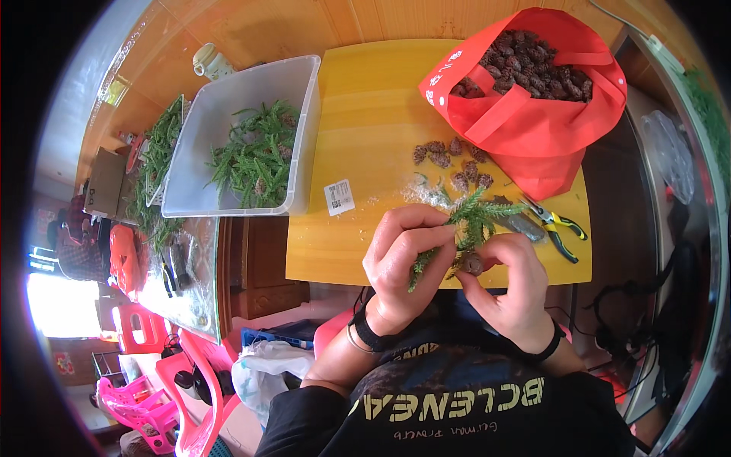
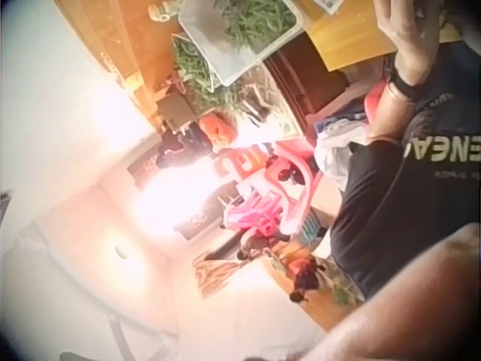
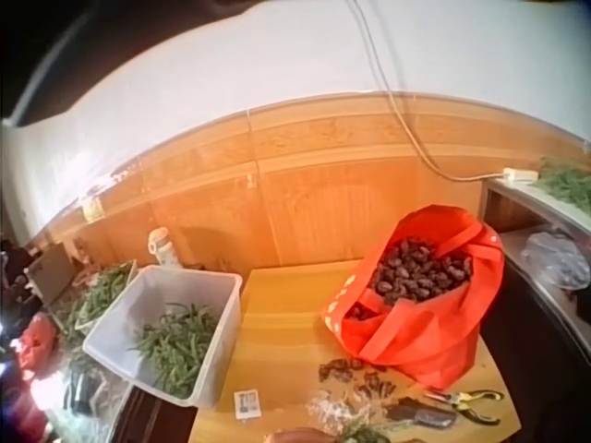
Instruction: Trimming small plant branches with pliers at a workstation.
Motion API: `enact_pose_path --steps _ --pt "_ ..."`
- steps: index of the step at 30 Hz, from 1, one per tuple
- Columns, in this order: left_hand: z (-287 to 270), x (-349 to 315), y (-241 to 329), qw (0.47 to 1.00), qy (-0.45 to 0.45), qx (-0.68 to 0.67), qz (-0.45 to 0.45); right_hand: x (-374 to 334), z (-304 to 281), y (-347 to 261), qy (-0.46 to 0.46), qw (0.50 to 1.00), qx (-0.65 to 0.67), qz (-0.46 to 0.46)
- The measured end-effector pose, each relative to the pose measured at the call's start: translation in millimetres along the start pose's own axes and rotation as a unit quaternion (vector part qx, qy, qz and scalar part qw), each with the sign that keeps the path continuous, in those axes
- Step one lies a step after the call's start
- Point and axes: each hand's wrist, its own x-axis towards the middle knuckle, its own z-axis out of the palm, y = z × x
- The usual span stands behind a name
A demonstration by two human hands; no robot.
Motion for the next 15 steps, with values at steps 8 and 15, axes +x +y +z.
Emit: enact_pose_path --steps 8,15 --pt "-0.9 2.2 0.6 1.0 -0.004 0.006 0.019 4.7 2.2 -5.3 -0.004 1.0 -0.013 0.008" --pt "-1.3 4.1 -1.8 0.998 -0.005 0.026 0.06 9.0 2.0 1.5 0.04 0.999 -0.034 -0.006"
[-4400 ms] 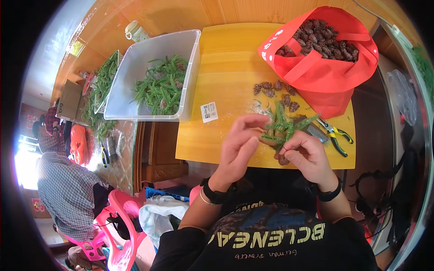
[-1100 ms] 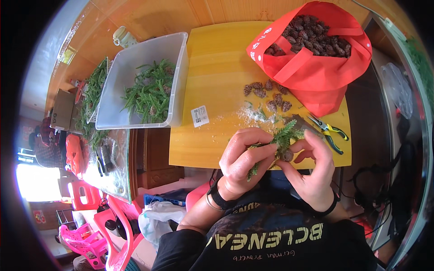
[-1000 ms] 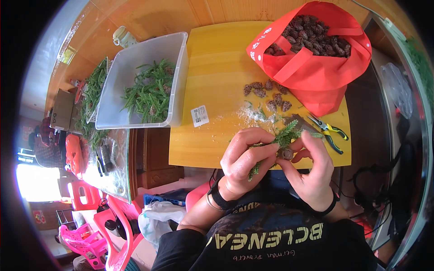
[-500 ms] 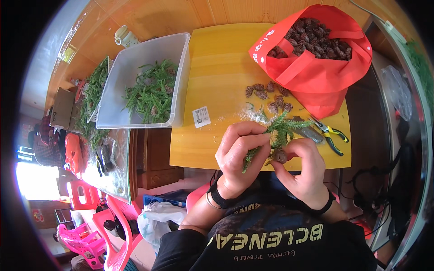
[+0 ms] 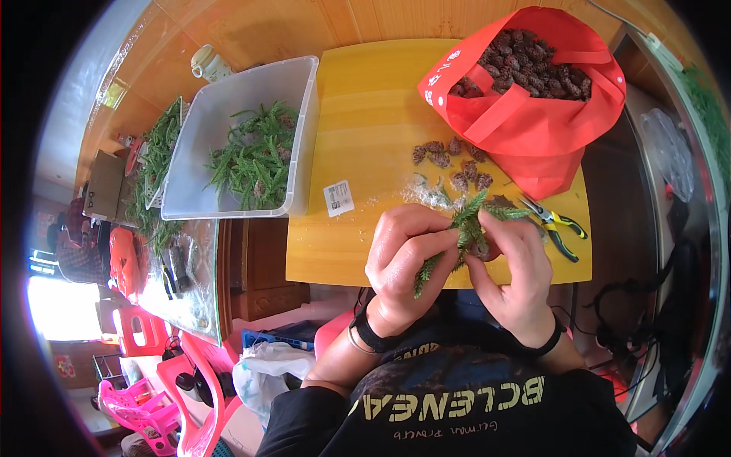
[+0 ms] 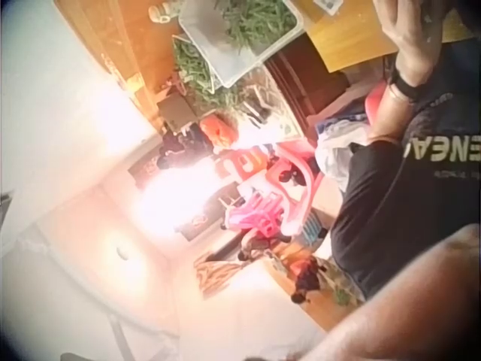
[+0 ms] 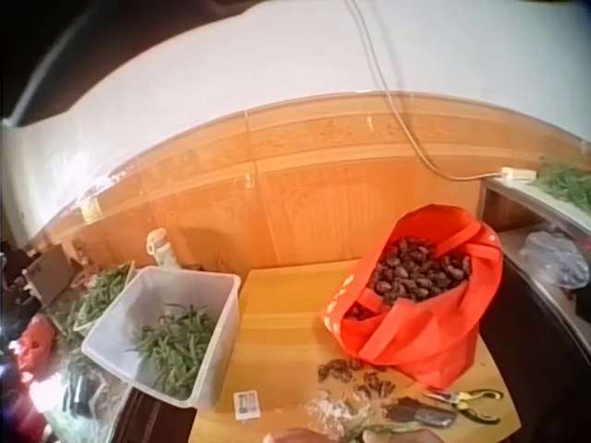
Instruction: Trimming small plant branches with pliers at a workstation.
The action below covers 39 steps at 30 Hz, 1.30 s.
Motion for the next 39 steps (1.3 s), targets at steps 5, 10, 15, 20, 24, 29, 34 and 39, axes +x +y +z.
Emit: enact_pose_path --steps 5,10,15,20,24,29,34,39 --pt "1 -1 4 0.999 -0.018 -0.036 -0.035 3 2 -2 0.014 0.999 0.033 0.009" --pt "1 -1 7 0.994 -0.032 -0.064 -0.077 9 -4 -3 -0.025 1.0 -0.013 0.002" --pt "0 0 8 0.987 -0.034 -0.093 -0.124 9 -4 -2 -0.006 1.0 0.006 0.011" --pt "-1 0 7 0.981 -0.036 -0.125 -0.141 5 1 -2 0.024 0.996 0.072 0.047" --pt "-4 3 6 0.981 -0.054 -0.124 -0.141 12 -1 -8 -0.017 0.994 0.063 0.086" --pt "-8 2 -1 0.979 -0.083 -0.135 -0.128 17 -8 0 -0.075 0.997 0.02 0.013" --pt "-6 0 -6 0.975 -0.086 -0.144 -0.148 17 -6 -1 -0.071 0.997 0.025 0.03" --pt "-1 -7 -12 0.962 -0.068 -0.188 -0.185 17 -4 2 -0.07 0.997 0.017 0.034"
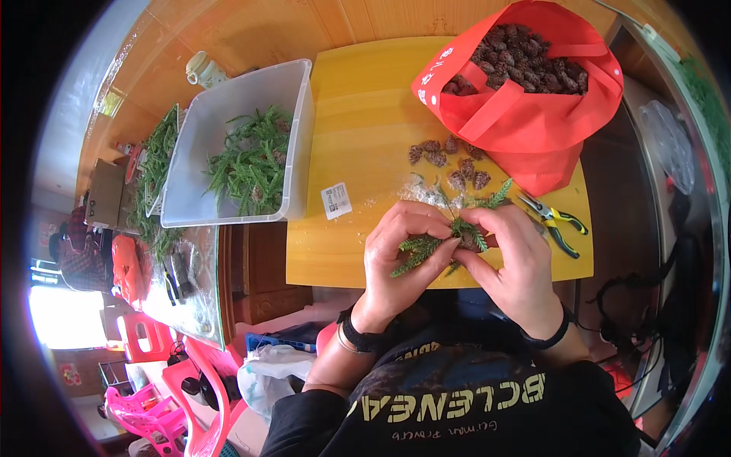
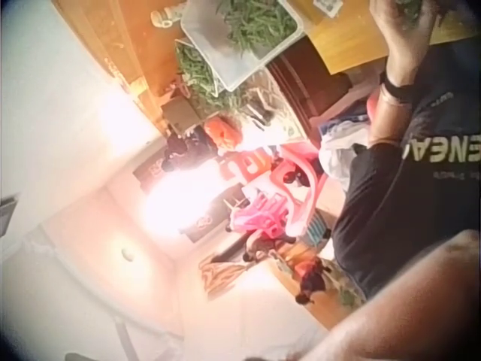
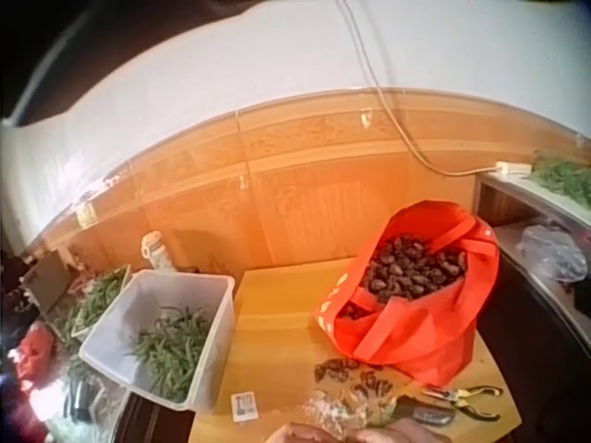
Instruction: Trimming small plant branches with pliers at a workstation.
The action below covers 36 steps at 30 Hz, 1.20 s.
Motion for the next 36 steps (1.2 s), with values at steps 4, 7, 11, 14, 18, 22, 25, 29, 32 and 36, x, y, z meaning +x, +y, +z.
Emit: enact_pose_path --steps 4,7,11,14,18,22,25,29,32,36 --pt "1 -4 -6 0.998 -0.02 -0.054 -0.032 0 -1 2 -0.013 1.0 -0.009 0.011" --pt "2 -8 -7 0.989 -0.025 -0.116 -0.083 0 0 3 -0.021 1.0 -0.006 0.01" --pt "5 -9 -2 0.986 -0.015 -0.117 -0.115 0 0 4 -0.021 1.0 -0.002 0.011" --pt "7 -9 -1 0.993 -0.014 -0.075 -0.086 0 -1 4 -0.021 1.0 -0.004 0.01" --pt "7 -9 0 0.997 -0.004 -0.054 -0.057 0 -1 3 -0.018 1.0 0.007 -0.001" --pt "5 -8 4 0.999 -0.003 0.036 0.035 0 -6 0 -0.032 0.999 0.027 0.005" --pt "3 -8 4 0.998 0.01 0.053 0.04 9 -21 -9 -0.1 0.993 -0.061 0.003" --pt "4 -5 5 0.997 0.007 0.045 0.064 23 -29 -12 -0.019 0.987 -0.126 -0.099" --pt "5 -7 10 0.998 -0.014 0.037 0.052 25 -27 -1 -0.022 0.986 -0.089 -0.139" --pt "2 -4 9 0.996 -0.013 0.042 0.081 26 -27 -2 -0.068 0.995 0.041 -0.059"
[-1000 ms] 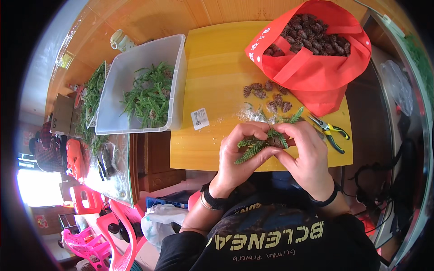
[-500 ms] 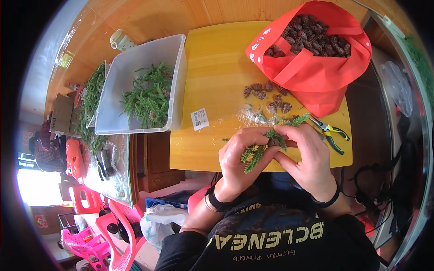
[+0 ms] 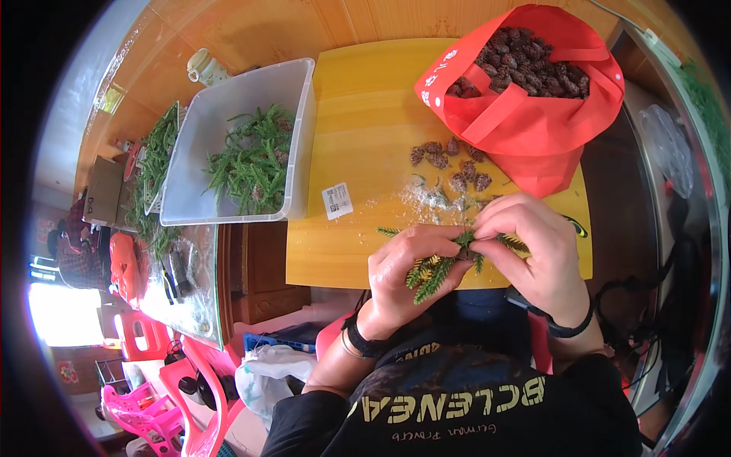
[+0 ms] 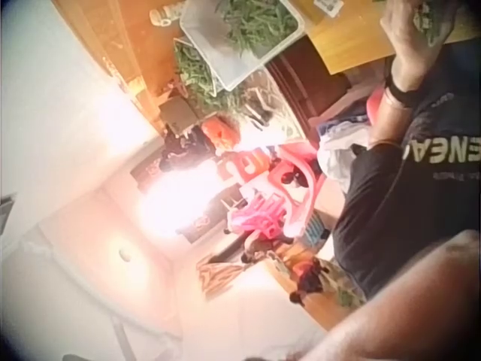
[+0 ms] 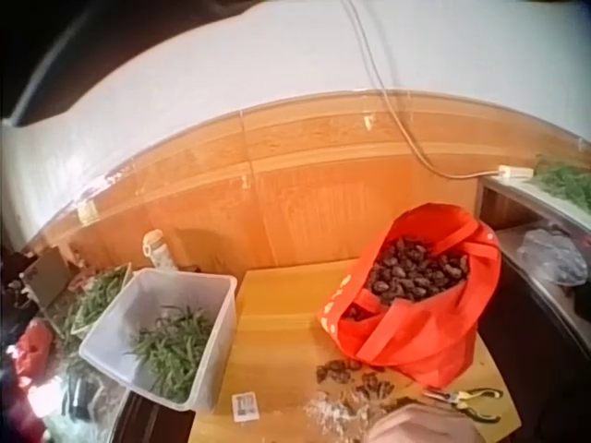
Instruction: Trimming small plant branches with pliers at a workstation.
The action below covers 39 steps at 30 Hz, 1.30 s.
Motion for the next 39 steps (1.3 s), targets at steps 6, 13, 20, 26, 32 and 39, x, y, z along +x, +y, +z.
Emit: enact_pose_path --steps 6,13,20,26,32,39 --pt "-4 -2 1 1.0 -0.009 -0.028 -0.001 3 -6 -1 -0.048 0.994 0.07 0.065" --pt "-8 0 1 0.998 -0.039 -0.004 0.04 4 -7 2 -0.085 0.976 0.145 0.141" --pt "-10 2 0 0.996 -0.06 -0.022 0.063 10 -14 9 -0.205 0.94 0.211 0.174" --pt "-10 6 6 0.997 -0.056 -0.001 0.05 8 -12 14 -0.197 0.894 0.321 0.245" --pt "-8 9 7 0.994 -0.045 0.045 0.088 7 -7 12 -0.138 0.919 0.31 0.201" --pt "-3 4 6 0.992 -0.027 0.078 0.092 4 -1 8 -0.044 0.993 0.086 0.064"
